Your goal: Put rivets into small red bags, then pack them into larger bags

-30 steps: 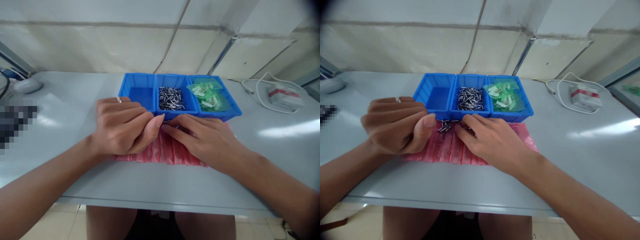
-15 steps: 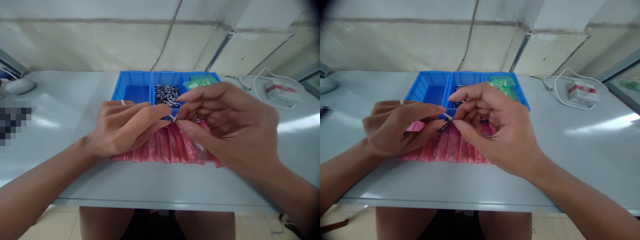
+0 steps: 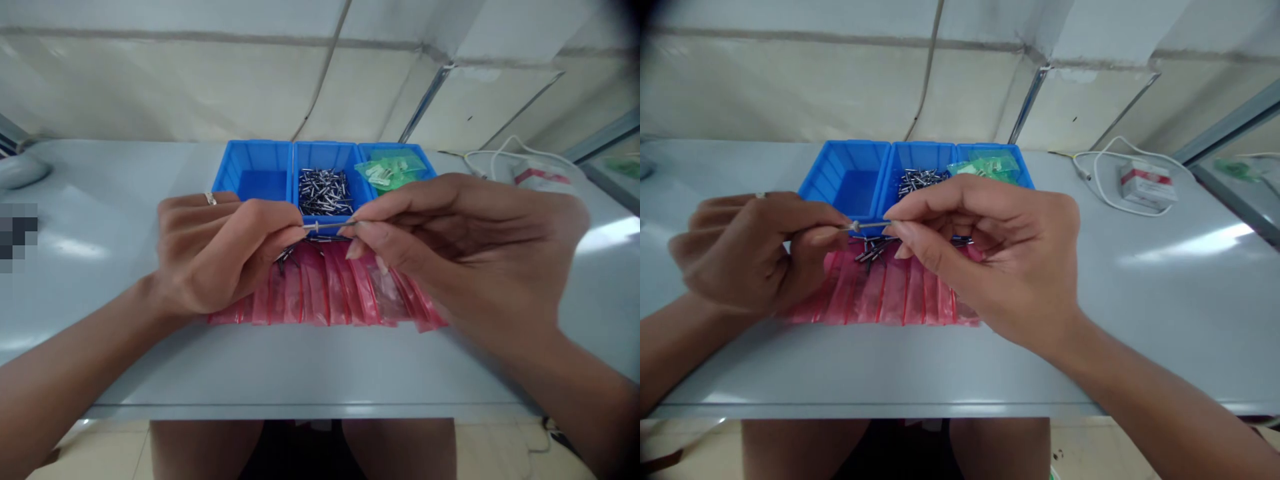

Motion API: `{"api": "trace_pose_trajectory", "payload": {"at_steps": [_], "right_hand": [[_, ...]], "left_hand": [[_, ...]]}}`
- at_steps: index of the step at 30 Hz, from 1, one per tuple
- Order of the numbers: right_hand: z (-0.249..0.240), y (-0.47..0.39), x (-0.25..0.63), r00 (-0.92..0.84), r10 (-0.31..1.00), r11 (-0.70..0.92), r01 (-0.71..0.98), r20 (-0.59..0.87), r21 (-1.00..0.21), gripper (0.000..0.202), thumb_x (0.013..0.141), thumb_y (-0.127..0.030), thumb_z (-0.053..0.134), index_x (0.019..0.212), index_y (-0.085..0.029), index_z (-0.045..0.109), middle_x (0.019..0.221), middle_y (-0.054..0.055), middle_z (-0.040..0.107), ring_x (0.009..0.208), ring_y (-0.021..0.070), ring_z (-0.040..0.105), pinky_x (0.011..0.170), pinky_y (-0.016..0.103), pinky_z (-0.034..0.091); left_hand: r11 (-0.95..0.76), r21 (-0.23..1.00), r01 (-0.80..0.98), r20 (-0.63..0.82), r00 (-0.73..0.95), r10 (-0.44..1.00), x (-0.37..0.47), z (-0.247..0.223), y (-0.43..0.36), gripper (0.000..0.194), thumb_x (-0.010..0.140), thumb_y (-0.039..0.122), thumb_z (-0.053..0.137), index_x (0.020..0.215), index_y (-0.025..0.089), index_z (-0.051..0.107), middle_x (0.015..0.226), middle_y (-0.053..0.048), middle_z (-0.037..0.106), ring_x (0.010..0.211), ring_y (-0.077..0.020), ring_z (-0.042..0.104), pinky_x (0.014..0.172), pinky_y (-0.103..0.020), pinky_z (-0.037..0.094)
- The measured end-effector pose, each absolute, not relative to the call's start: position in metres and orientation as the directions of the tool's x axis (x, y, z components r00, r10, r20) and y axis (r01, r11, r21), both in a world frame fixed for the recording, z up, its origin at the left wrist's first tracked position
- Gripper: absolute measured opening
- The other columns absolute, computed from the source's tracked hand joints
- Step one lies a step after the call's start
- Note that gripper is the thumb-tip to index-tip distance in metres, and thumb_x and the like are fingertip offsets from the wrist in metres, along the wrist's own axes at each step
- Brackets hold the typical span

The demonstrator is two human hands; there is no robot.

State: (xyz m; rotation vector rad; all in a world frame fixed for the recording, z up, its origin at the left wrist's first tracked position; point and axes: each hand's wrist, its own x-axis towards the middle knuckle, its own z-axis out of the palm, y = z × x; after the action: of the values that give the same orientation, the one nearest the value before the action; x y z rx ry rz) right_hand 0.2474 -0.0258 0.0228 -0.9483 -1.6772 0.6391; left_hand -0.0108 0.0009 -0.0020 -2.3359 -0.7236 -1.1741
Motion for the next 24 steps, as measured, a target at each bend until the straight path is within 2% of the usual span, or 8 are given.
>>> {"api": "trace_pose_trajectory", "payload": {"at_steps": [5,8,12,15,18,20,22,24], "right_hand": [[0.024,-0.026,0.246,-0.114,0.841,0.54,0.211,0.529,-0.814,0.008,0.093,-0.033,0.094,0.099,-0.034,0.089,0.095,-0.006,0.087,0.078,0.0183,0.081,0.066,0.033,0.07],[0.023,-0.025,0.246,-0.155,0.842,0.538,0.17,0.517,-0.826,0.011,0.091,-0.028,0.095,0.099,-0.033,0.089,0.094,-0.006,0.087,0.076,0.0168,0.081,0.066,0.03,0.071],[0.023,-0.021,0.246,-0.1,0.867,0.498,0.145,0.488,-0.855,0.008,0.092,-0.026,0.094,0.095,-0.032,0.089,0.087,-0.004,0.085,0.067,0.0159,0.077,0.059,0.03,0.066],[0.023,-0.014,0.248,-0.023,0.878,0.479,0.083,0.478,-0.874,0.012,0.096,-0.02,0.087,0.103,-0.031,0.089,0.1,-0.002,0.088,0.07,0.0156,0.076,0.054,0.031,0.06],[0.022,-0.009,0.253,-0.042,0.858,0.513,0.107,0.511,-0.852,0.024,0.102,-0.014,0.077,0.116,-0.031,0.087,0.115,-0.001,0.088,0.073,0.0138,0.075,0.052,0.03,0.054],[0.02,-0.007,0.257,-0.142,0.782,0.617,0.319,0.607,-0.72,0.024,0.104,-0.016,0.072,0.113,-0.032,0.087,0.108,-0.002,0.087,0.073,0.0138,0.074,0.059,0.032,0.054],[0.019,-0.007,0.262,-0.385,0.648,0.726,0.575,0.658,-0.378,0.022,0.104,-0.02,0.068,0.101,-0.03,0.087,0.091,-0.001,0.085,0.068,0.0157,0.07,0.055,0.034,0.044],[0.018,-0.008,0.266,-0.637,0.537,0.757,0.653,0.554,0.018,0.025,0.103,-0.02,0.064,0.089,-0.025,0.084,0.076,0.0,0.08,0.06,0.0171,0.064,0.051,0.035,0.028]], "left_hand": [[-0.801,-0.099,0.59,0.818,0.507,0.272,-0.011,-0.003,0.002,0.013,0.111,0.026,0.073,0.123,0.024,0.069,0.077,0.009,0.076,0.056,-0.0097,0.068,0.061,-0.026,0.054],[-0.804,-0.142,0.577,0.804,0.541,0.246,-0.013,-0.005,0.004,0.005,0.112,0.028,0.07,0.115,0.023,0.07,0.077,0.006,0.076,0.054,-0.0109,0.065,0.057,-0.029,0.05],[-0.757,-0.137,0.639,0.842,0.478,0.251,-0.014,-0.008,0.0,0.034,0.121,0.035,0.048,0.097,0.025,0.07,0.062,0.006,0.058,0.055,-0.0112,0.057,0.059,-0.032,0.043],[-0.656,-0.029,0.754,0.864,0.349,0.363,-0.012,-0.007,-0.005,0.039,0.121,0.031,0.046,0.091,0.025,0.069,0.062,0.006,0.057,0.057,-0.0098,0.054,0.061,-0.031,0.039],[-0.638,-0.05,0.769,0.851,0.367,0.376,-0.011,-0.004,-0.004,0.03,0.116,0.022,0.053,0.089,0.025,0.067,0.06,0.007,0.055,0.053,-0.0094,0.047,0.059,-0.031,0.035],[-0.693,-0.114,0.712,0.85,0.431,0.303,-0.011,-0.003,-0.001,0.025,0.112,0.021,0.058,0.088,0.025,0.066,0.057,0.008,0.051,0.049,-0.0092,0.041,0.055,-0.03,0.033],[-0.723,-0.151,0.674,0.846,0.467,0.258,-0.011,-0.002,0.003,0.024,0.109,0.017,0.061,0.088,0.025,0.065,0.055,0.008,0.048,0.048,-0.0092,0.042,0.053,-0.029,0.033],[-0.731,-0.152,0.666,0.846,0.47,0.252,-0.011,-0.002,0.005,0.025,0.107,0.014,0.062,0.085,0.026,0.063,0.054,0.007,0.046,0.047,-0.0098,0.043,0.051,-0.029,0.033]]}}
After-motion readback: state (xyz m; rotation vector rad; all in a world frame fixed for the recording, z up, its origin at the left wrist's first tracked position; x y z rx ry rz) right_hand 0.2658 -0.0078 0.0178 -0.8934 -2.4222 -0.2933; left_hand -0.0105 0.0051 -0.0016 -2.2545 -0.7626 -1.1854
